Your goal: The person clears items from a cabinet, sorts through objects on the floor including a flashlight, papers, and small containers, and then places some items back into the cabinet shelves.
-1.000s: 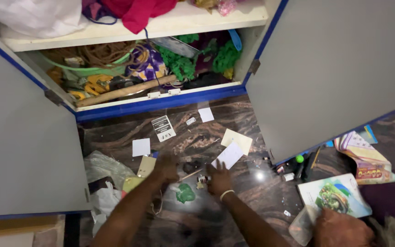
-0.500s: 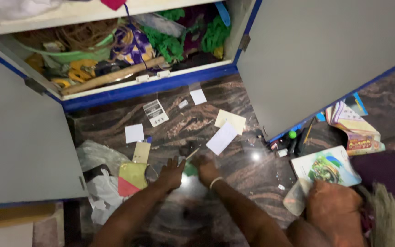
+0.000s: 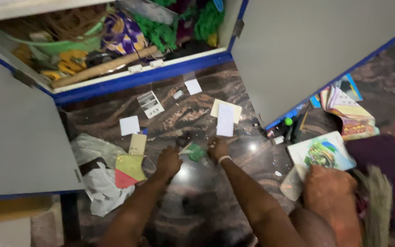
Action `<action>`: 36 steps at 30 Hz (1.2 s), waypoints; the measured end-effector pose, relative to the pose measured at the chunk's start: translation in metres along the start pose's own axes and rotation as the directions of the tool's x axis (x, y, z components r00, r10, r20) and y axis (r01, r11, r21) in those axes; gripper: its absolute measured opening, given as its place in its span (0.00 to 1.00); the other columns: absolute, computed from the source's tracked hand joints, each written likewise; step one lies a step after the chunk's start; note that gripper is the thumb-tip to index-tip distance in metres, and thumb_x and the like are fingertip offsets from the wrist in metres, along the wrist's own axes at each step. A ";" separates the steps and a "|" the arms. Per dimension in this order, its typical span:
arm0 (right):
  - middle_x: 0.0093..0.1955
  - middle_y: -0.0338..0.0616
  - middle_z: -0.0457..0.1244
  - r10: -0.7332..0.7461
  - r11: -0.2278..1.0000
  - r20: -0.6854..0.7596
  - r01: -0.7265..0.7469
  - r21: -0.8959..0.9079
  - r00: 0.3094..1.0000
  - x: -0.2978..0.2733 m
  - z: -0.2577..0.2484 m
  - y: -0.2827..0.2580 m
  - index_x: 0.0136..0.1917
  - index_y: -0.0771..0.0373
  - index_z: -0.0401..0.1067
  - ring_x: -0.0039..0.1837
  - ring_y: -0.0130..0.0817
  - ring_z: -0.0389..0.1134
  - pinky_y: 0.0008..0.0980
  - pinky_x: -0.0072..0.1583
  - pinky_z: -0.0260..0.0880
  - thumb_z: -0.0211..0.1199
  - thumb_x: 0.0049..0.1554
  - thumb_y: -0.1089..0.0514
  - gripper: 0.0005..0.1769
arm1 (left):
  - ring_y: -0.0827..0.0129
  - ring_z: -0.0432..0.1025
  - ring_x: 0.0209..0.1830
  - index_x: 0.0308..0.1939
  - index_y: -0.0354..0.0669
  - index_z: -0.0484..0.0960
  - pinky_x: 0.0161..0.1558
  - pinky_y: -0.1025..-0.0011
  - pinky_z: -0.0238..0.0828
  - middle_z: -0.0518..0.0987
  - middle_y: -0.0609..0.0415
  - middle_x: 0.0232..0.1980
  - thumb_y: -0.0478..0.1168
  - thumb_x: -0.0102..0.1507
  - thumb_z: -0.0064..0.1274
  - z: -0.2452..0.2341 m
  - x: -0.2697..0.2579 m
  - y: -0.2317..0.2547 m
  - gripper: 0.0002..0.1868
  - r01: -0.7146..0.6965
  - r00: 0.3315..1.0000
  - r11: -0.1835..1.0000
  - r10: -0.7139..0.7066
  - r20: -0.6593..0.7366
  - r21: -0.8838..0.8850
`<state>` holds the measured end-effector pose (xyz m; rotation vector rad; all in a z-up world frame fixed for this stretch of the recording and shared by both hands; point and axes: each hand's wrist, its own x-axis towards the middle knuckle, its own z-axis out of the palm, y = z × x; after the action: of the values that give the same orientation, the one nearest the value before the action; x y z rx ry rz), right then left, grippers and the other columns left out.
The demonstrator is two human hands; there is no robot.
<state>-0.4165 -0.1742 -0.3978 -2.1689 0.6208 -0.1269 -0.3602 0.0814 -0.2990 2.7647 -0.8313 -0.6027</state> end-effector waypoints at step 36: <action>0.58 0.46 0.67 -0.125 0.370 0.396 -0.328 0.869 0.909 0.014 -0.072 -0.099 0.65 0.61 0.69 0.57 0.41 0.71 0.44 0.56 0.77 0.61 0.63 0.62 0.17 | 0.65 0.82 0.39 0.51 0.39 0.76 0.40 0.63 0.84 0.83 0.51 0.45 0.33 0.61 0.57 -0.049 0.063 0.012 0.14 0.038 0.996 0.258 0.070 0.058 -0.965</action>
<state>-0.3878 -0.1816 -0.2781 -0.9443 0.2903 0.0500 -0.2966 0.0391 -0.2720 1.5284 -0.2565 -0.8513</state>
